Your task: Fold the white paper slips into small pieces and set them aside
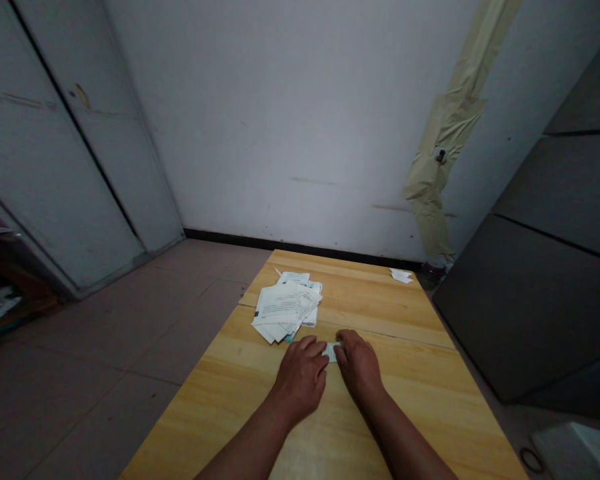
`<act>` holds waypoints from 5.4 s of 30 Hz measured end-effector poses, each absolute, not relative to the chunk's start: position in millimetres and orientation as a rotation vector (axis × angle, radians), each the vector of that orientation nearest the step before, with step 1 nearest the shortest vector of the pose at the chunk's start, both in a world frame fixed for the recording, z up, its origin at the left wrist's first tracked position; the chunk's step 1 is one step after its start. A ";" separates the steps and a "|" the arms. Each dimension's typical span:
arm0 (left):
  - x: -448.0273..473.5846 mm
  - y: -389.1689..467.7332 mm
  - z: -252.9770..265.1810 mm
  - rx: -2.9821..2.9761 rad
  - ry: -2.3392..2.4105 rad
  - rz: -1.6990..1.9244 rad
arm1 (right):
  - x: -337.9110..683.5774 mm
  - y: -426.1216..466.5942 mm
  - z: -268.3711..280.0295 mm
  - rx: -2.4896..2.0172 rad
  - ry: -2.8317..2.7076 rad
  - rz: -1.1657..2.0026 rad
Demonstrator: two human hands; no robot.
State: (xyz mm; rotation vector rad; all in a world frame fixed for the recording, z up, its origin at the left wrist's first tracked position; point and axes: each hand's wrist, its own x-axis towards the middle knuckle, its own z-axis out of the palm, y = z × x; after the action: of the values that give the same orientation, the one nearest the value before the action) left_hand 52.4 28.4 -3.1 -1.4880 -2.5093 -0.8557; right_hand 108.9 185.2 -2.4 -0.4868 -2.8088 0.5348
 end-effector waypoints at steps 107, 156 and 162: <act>44.4 29.2 -7.4 -1.418 -2.298 -1.042 | 122.6 195.7 -16.3 -0.221 -2.340 1.169; 46.7 29.1 -0.3 -1.359 -2.552 -0.780 | 100.5 188.2 -3.1 -0.490 -2.857 0.431; 48.3 29.3 1.4 -1.349 -2.581 -0.759 | 99.5 188.3 -2.2 -0.503 -2.850 0.444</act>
State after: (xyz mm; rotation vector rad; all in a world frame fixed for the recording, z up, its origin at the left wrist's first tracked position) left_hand 48.3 29.3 1.4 -1.3491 -2.5808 -0.7585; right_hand 99.5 188.3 -2.2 -0.5029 -2.8505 0.4442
